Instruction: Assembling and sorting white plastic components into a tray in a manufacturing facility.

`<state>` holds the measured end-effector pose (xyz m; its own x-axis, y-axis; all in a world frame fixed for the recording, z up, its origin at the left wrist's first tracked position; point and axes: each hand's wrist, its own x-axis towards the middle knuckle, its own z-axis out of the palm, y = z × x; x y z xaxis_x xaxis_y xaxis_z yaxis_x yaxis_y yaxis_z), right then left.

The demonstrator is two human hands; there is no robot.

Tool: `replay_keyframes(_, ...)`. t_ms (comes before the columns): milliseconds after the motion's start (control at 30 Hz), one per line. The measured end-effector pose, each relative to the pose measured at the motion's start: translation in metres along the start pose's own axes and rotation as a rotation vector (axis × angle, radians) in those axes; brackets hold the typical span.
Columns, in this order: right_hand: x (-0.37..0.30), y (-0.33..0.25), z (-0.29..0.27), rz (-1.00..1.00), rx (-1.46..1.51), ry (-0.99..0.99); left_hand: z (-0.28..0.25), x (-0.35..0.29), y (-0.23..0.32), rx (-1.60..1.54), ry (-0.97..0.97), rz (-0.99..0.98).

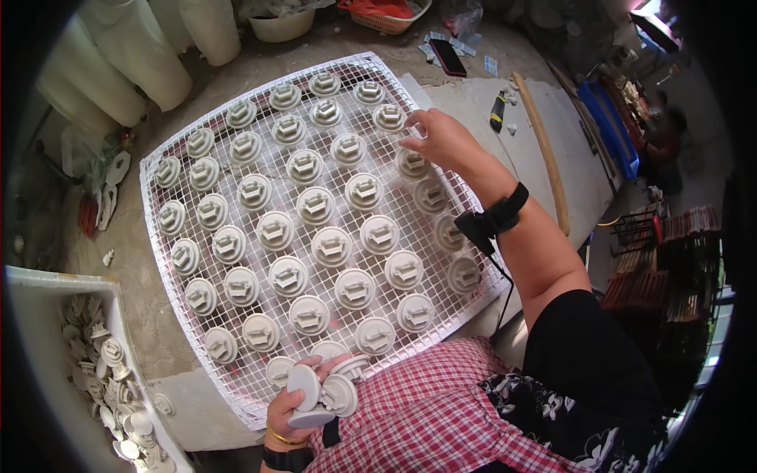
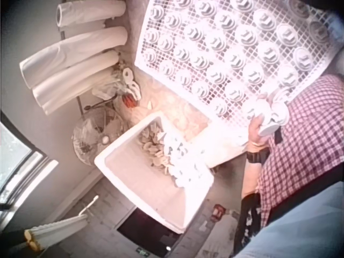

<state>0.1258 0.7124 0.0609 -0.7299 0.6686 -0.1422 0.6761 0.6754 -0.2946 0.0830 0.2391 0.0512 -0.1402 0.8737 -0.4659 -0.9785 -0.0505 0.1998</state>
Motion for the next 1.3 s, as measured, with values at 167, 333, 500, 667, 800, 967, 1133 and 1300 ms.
replay_keyframes(167, -0.032, 0.008, 0.012, -0.118, -0.005, -0.065, -0.001, 0.001, 0.000, -0.007, -0.015, -0.014)
replay_keyframes(333, -0.028, -0.001, 0.016, 0.027, 0.012, 0.061, -0.001, -0.001, -0.001, 0.008, -0.011, -0.012)
replay_keyframes(500, -0.030, 0.002, 0.017, 0.007, -0.026, 0.144, 0.004, 0.001, -0.001, 0.023, -0.004, -0.002)
replay_keyframes(667, -0.072, -0.006, -0.007, 0.007, 0.017, 0.058, 0.003, -0.003, -0.002, 0.002, -0.012, -0.015)
replay_keyframes(800, -0.096, 0.008, 0.010, -0.113, 0.011, -0.048, 0.003, 0.000, -0.001, 0.010, -0.026, -0.025)
replay_keyframes(967, -0.099, 0.009, 0.017, 0.001, 0.074, 0.054, 0.001, -0.002, -0.004, 0.031, -0.035, -0.047)
replay_keyframes(1133, -0.112, 0.014, 0.013, -0.014, 0.085, 0.150, 0.000, -0.005, -0.005, 0.055, 0.018, 0.025)
replay_keyframes(1300, -0.152, 0.024, 0.001, -0.032, 0.225, -0.114, -0.020, -0.012, -0.009, -0.051, 0.051, 0.059)
